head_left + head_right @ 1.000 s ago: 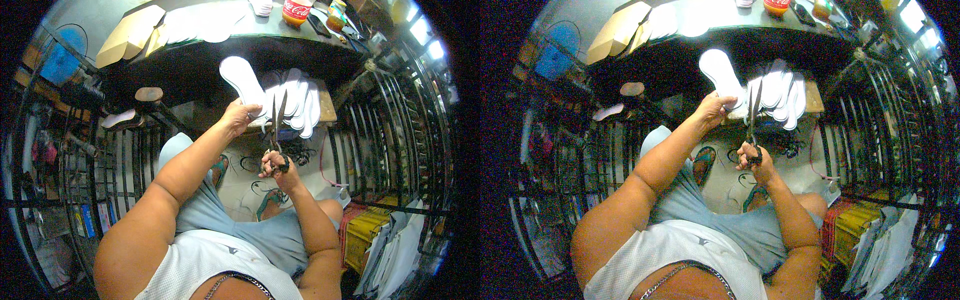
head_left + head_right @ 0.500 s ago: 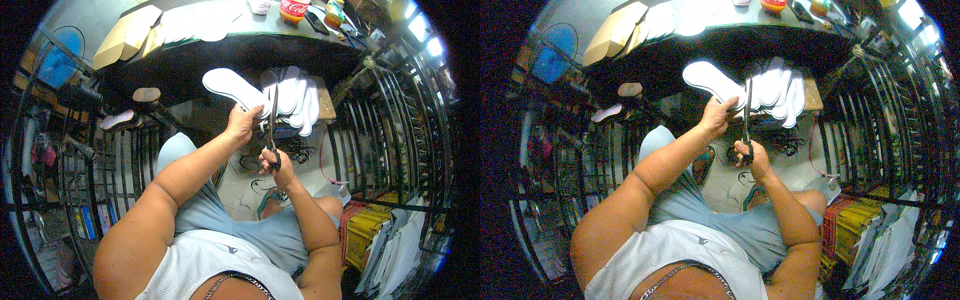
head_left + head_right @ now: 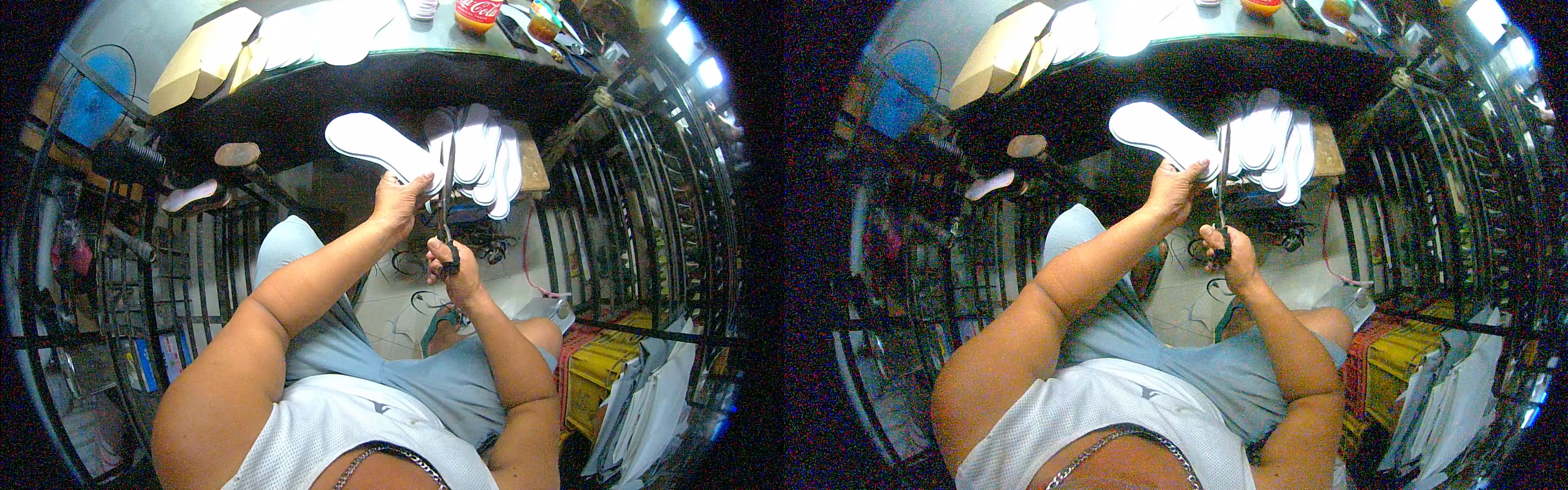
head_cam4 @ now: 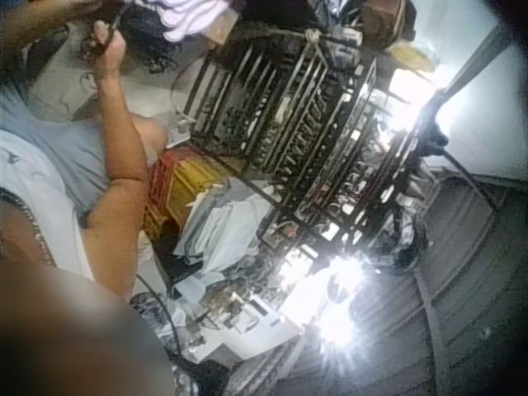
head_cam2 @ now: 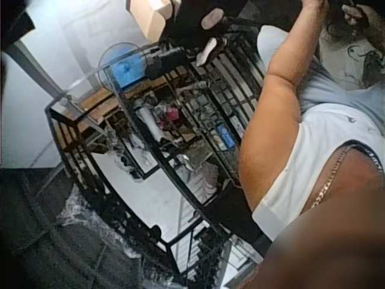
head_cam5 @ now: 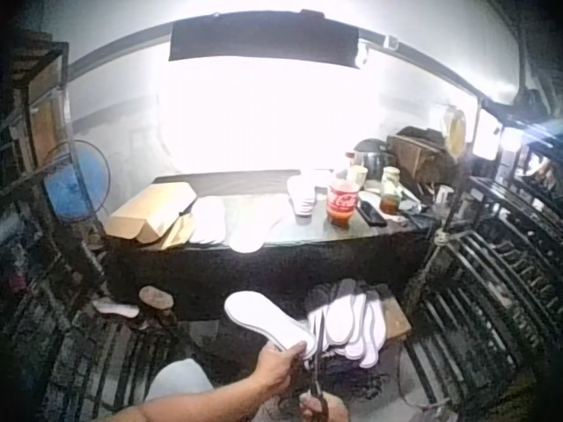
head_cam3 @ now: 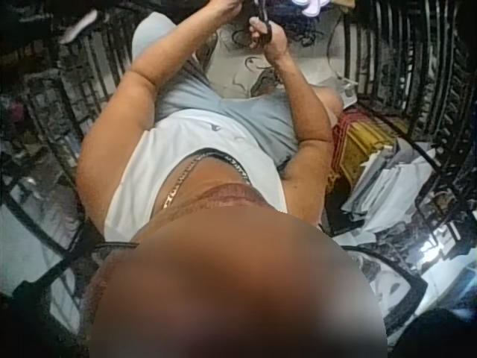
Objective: The person sits on the floor and uses shears to trim the edges of white shoe insoles one by one. After trimming, the person stacks the finished insoles and places them on a nearby table.
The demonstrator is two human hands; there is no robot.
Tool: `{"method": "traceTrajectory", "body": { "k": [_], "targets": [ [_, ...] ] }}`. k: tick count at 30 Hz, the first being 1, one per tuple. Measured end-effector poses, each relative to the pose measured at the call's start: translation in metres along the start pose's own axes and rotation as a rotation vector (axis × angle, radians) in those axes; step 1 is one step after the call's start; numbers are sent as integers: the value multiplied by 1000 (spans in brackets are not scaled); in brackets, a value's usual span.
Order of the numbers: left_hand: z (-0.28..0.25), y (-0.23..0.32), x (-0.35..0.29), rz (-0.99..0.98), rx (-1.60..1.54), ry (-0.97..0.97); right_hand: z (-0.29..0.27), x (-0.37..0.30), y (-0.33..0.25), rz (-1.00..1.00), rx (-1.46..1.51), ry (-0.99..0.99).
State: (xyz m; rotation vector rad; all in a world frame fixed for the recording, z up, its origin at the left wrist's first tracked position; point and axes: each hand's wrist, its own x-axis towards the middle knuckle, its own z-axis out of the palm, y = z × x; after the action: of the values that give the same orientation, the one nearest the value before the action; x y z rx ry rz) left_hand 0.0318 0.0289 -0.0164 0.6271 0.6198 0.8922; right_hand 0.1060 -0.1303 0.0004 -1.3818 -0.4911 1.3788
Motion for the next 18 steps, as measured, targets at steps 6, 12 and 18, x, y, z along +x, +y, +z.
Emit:
{"method": "traceTrajectory", "body": {
  "k": [6,12,18],
  "targets": [
    [5,5,2,-31,65,6,-10,-4,1,-1,-57,-5],
    [7,1,-3,32,103,-33,-13,-5,1,-41,-3,-41],
    [10,-3,-6,45,48,-1,-12,-5,-2,-19,3,-31]
  ]
}}
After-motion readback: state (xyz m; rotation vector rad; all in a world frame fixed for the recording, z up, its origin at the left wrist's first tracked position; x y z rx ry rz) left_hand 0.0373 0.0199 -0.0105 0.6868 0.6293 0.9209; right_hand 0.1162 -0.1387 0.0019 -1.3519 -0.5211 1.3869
